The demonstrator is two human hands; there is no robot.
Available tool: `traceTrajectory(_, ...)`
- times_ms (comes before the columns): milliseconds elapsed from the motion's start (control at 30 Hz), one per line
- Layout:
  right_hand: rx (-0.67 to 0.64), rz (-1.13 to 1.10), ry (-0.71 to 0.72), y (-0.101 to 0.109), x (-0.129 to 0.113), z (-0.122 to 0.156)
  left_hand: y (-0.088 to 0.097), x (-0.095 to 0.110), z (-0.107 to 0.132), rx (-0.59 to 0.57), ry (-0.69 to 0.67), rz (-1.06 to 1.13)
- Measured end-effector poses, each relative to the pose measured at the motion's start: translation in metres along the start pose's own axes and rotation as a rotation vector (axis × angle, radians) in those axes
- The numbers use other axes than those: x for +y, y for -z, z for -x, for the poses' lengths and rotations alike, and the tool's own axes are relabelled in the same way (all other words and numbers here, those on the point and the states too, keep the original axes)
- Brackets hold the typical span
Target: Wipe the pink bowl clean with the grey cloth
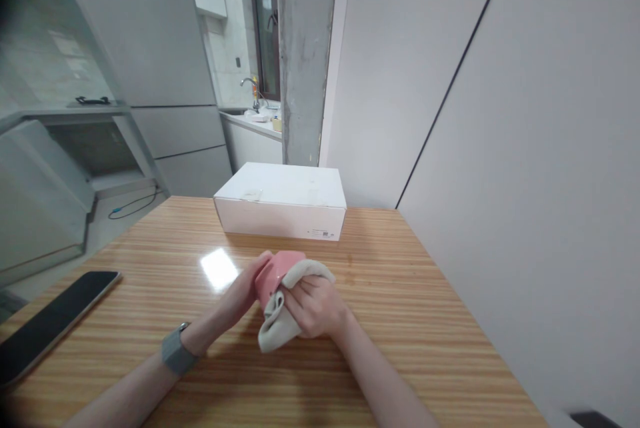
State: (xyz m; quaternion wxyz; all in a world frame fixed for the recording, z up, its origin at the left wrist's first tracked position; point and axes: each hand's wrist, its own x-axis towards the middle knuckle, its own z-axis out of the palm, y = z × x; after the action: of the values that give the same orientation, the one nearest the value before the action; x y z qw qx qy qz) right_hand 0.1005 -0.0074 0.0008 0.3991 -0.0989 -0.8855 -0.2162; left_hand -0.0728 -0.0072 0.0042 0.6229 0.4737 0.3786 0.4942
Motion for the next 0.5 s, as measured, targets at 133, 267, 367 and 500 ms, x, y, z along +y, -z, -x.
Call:
traceTrajectory(133,-0.011,-0.013,0.077,-0.003,-0.006,-0.003,0.004,0.008,0.0,-0.008,-0.043,-0.122)
traceTrajectory(267,-0.01,-0.078,-0.016,-0.003,-0.003,0.001,0.006,0.016,0.007,-0.085,-0.081,-0.306)
traceTrajectory(367,-0.001,-0.097,-0.088,-0.004,0.001,0.005,0.003,0.016,0.01,-0.027,-0.093,-0.424)
traceTrajectory(500,0.09,-0.109,-0.264,-0.007,0.003,0.009,0.0,0.013,0.011,-0.057,-0.133,-0.457)
